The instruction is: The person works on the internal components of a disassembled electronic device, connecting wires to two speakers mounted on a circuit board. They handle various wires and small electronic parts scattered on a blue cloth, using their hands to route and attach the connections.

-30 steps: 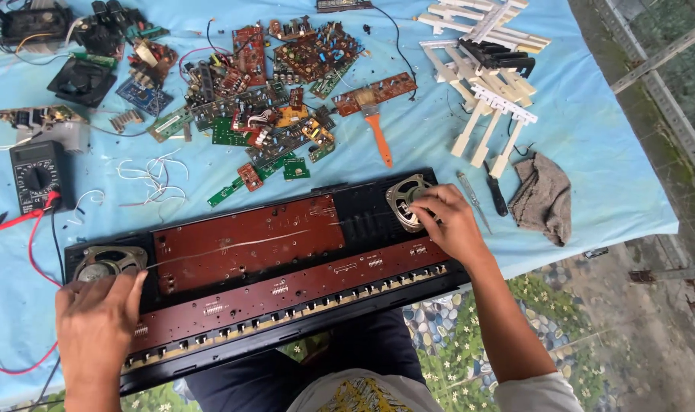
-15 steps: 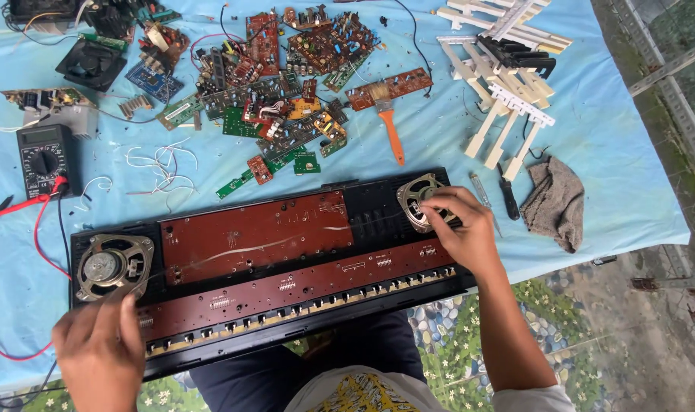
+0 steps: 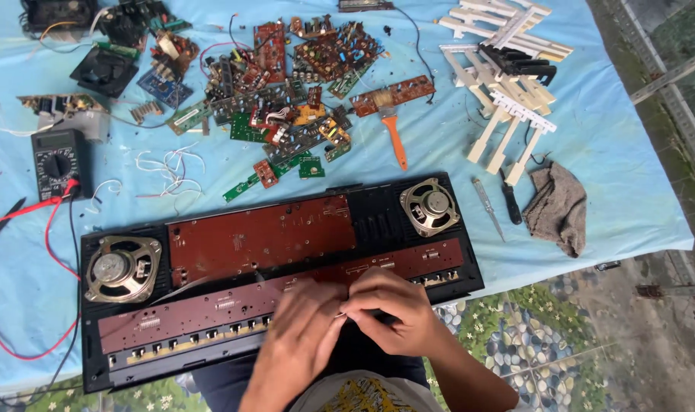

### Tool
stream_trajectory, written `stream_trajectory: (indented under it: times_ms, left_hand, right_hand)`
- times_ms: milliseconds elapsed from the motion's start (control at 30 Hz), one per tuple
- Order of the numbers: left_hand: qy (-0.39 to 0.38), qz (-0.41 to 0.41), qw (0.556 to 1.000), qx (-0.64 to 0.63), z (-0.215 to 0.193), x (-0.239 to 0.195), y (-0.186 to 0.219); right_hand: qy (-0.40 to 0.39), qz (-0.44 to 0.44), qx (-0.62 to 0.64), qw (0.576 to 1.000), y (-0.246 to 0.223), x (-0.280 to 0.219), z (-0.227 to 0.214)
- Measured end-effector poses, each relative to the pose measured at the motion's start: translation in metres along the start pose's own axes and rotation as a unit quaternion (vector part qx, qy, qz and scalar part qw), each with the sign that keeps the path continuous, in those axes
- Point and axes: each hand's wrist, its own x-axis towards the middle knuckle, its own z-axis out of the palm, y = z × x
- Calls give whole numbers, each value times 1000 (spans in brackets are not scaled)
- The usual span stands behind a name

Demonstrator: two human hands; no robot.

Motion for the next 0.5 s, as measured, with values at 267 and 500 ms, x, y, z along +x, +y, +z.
stream_trajectory:
  times_ms: [267,500]
  left_hand:
    - [-48,-21,998,-35,19,-36,-10]
    - [-38,-42,997,-54,23,-31,-13]
  right_hand:
    - [-4,37,33,999,6,-20,-2]
    - [-5,44,25,999,17,-24,-5]
